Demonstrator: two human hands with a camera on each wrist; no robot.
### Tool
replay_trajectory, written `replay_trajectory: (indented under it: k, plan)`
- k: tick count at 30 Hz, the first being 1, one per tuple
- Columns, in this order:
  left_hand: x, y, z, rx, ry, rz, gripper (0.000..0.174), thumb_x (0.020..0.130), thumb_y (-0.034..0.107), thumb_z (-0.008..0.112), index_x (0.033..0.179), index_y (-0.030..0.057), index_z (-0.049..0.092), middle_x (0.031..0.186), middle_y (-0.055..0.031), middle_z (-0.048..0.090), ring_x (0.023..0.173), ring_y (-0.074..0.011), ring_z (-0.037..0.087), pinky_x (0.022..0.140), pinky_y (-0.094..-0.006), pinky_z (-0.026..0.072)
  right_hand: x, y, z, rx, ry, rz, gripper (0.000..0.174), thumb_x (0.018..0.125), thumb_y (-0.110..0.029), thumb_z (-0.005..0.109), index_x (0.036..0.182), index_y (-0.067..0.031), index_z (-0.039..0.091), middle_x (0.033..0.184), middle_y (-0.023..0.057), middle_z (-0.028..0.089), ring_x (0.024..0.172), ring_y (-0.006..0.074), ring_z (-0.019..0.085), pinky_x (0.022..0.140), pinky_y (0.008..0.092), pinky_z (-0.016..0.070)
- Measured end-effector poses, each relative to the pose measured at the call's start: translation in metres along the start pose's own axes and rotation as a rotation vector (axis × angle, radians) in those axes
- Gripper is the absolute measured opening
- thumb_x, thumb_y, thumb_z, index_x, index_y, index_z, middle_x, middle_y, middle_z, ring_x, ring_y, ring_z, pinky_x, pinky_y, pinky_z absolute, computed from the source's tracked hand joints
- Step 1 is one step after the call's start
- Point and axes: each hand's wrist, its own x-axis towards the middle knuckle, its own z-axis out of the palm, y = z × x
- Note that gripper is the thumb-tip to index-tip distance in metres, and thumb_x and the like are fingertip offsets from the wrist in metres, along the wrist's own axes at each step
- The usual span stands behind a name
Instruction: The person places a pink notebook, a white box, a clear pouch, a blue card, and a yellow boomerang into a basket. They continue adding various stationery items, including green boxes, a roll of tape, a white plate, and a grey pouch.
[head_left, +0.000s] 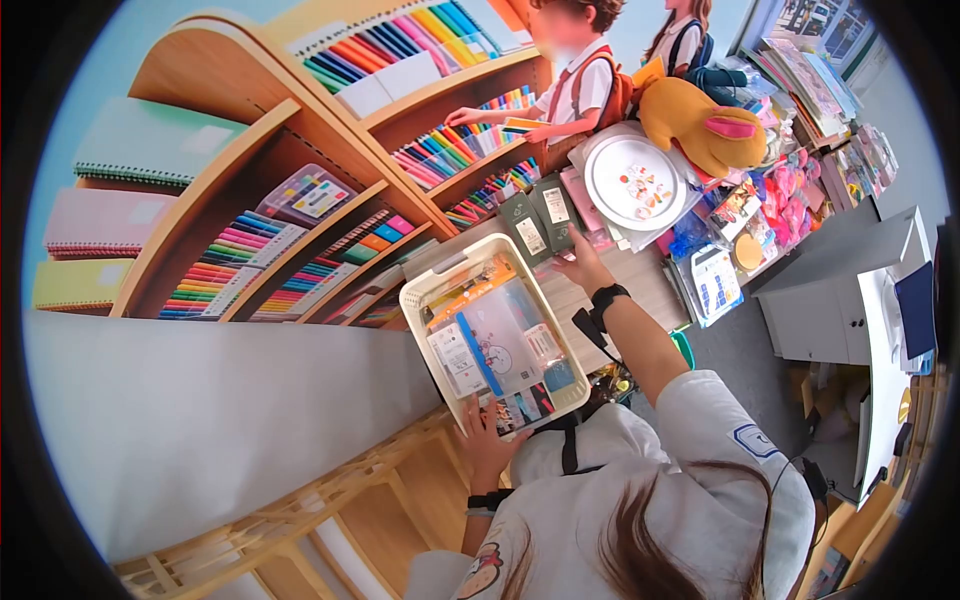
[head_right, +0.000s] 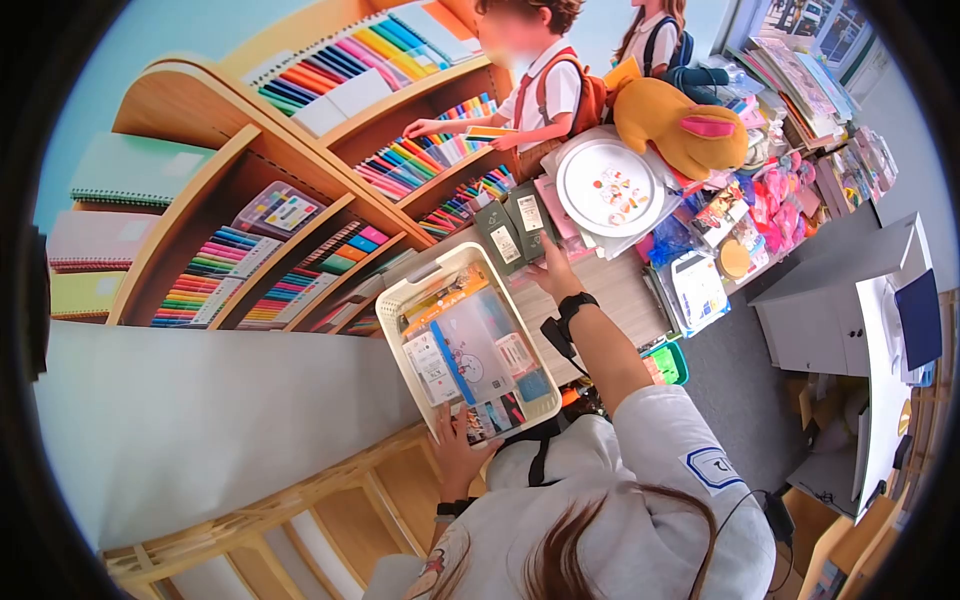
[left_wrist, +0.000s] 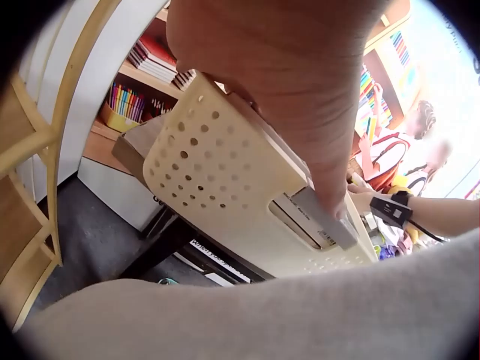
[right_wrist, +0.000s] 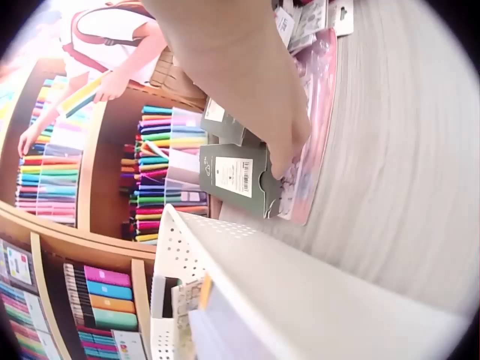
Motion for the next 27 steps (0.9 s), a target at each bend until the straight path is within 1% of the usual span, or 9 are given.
replay_trajectory:
  k: [2, 5, 9, 10, 11, 17, 21, 25, 27]
  plan:
    - [0.001, -0.003, 0.002, -0.020, 0.012, 0.003, 0.091, 0.059, 0.065, 0.060, 0.131, 0.0169, 0.032, 0.138, -0.0108, 0.021, 0.126, -0.0337, 0.020, 0.094, -0.0594, 0.0181, 0.008, 0.003, 0.011, 0.159, -0.074, 0.013, 0.043, 0.082, -0.037, 0.055, 0.114, -0.0115, 0.044, 0.107, 0.0108, 0.045, 0.095, 0.0315, 0.045, 0.084, 0.0523, 0.0375]
    - [0.002, -0.003, 0.002, -0.048, 0.023, 0.003, 0.090, 0.059, 0.065, 0.060, 0.130, 0.0176, 0.033, 0.137, -0.0111, 0.023, 0.125, -0.0335, 0.021, 0.094, -0.0570, 0.0217, 0.026, 0.006, 0.023, 0.331, 0.042, -0.018, 0.039, 0.085, -0.031, 0.052, 0.116, -0.0086, 0.043, 0.113, 0.0141, 0.046, 0.109, 0.0362, 0.041, 0.090, 0.0594, 0.0337]
    - [0.003, -0.004, 0.000, -0.070, 0.052, 0.024, 0.088, 0.058, 0.064, 0.062, 0.128, 0.0162, 0.037, 0.135, -0.0122, 0.026, 0.124, -0.0331, 0.024, 0.092, -0.0522, 0.0287, 0.032, 0.017, 0.015, 0.261, 0.078, -0.119, 0.035, 0.087, -0.028, 0.050, 0.114, -0.0076, 0.043, 0.115, 0.0133, 0.046, 0.102, 0.0314, 0.047, 0.085, 0.0533, 0.0417]
    - [0.003, -0.004, 0.001, -0.077, 0.051, 0.023, 0.088, 0.058, 0.064, 0.062, 0.128, 0.0162, 0.037, 0.135, -0.0122, 0.026, 0.124, -0.0331, 0.024, 0.092, -0.0522, 0.0287, 0.026, 0.020, 0.011, 0.288, -0.039, -0.113, 0.033, 0.087, -0.028, 0.051, 0.112, -0.0072, 0.045, 0.112, 0.0122, 0.048, 0.099, 0.0293, 0.049, 0.083, 0.0496, 0.0448]
    - [0.003, -0.006, 0.002, -0.101, 0.105, 0.062, 0.087, 0.058, 0.063, 0.063, 0.126, 0.0152, 0.039, 0.134, -0.0126, 0.028, 0.123, -0.0330, 0.026, 0.092, -0.0504, 0.0303, 0.020, 0.022, 0.007, 0.280, -0.038, -0.115, 0.033, 0.087, -0.028, 0.051, 0.112, -0.0072, 0.045, 0.112, 0.0122, 0.048, 0.099, 0.0293, 0.049, 0.083, 0.0496, 0.0448]
    - [0.004, -0.011, 0.009, -0.171, 0.180, 0.093, 0.084, 0.060, 0.064, 0.061, 0.126, 0.0166, 0.040, 0.133, -0.0110, 0.030, 0.121, -0.0349, 0.029, 0.091, -0.0511, 0.0317, -0.050, 0.015, -0.027, 0.302, 0.049, 0.032, 0.038, 0.085, -0.032, 0.052, 0.112, -0.0062, 0.046, 0.109, 0.0128, 0.050, 0.102, 0.0293, 0.047, 0.087, 0.0482, 0.0437]
    - [0.004, -0.008, 0.005, -0.178, 0.177, 0.076, 0.085, 0.059, 0.062, 0.062, 0.127, 0.0167, 0.039, 0.133, -0.0109, 0.030, 0.121, -0.0334, 0.030, 0.091, -0.0507, 0.0323, -0.104, 0.008, -0.077, 0.350, 0.049, 0.101, 0.038, 0.082, -0.026, 0.057, 0.112, -0.0041, 0.046, 0.114, 0.0145, 0.047, 0.107, 0.0319, 0.044, 0.091, 0.0474, 0.0418]
    - [0.002, -0.009, 0.009, -0.135, 0.170, 0.068, 0.083, 0.060, 0.060, 0.062, 0.128, 0.0183, 0.038, 0.134, -0.0100, 0.029, 0.121, -0.0317, 0.030, 0.090, -0.0480, 0.0339, -0.172, -0.002, -0.099, 0.268, 0.025, 0.090, 0.037, 0.084, -0.029, 0.053, 0.114, -0.0066, 0.048, 0.117, 0.0102, 0.049, 0.108, 0.0269, 0.046, 0.089, 0.0412, 0.0447]
    - [0.001, -0.013, 0.018, -0.149, 0.196, 0.092, 0.079, 0.064, 0.058, 0.061, 0.128, 0.0183, 0.038, 0.135, -0.0098, 0.028, 0.122, -0.0309, 0.028, 0.089, -0.0511, 0.0318, -0.202, -0.010, -0.098, 0.262, 0.024, 0.112, 0.036, 0.085, -0.029, 0.052, 0.113, -0.0070, 0.049, 0.115, 0.0094, 0.051, 0.106, 0.0249, 0.048, 0.087, 0.0382, 0.0461]
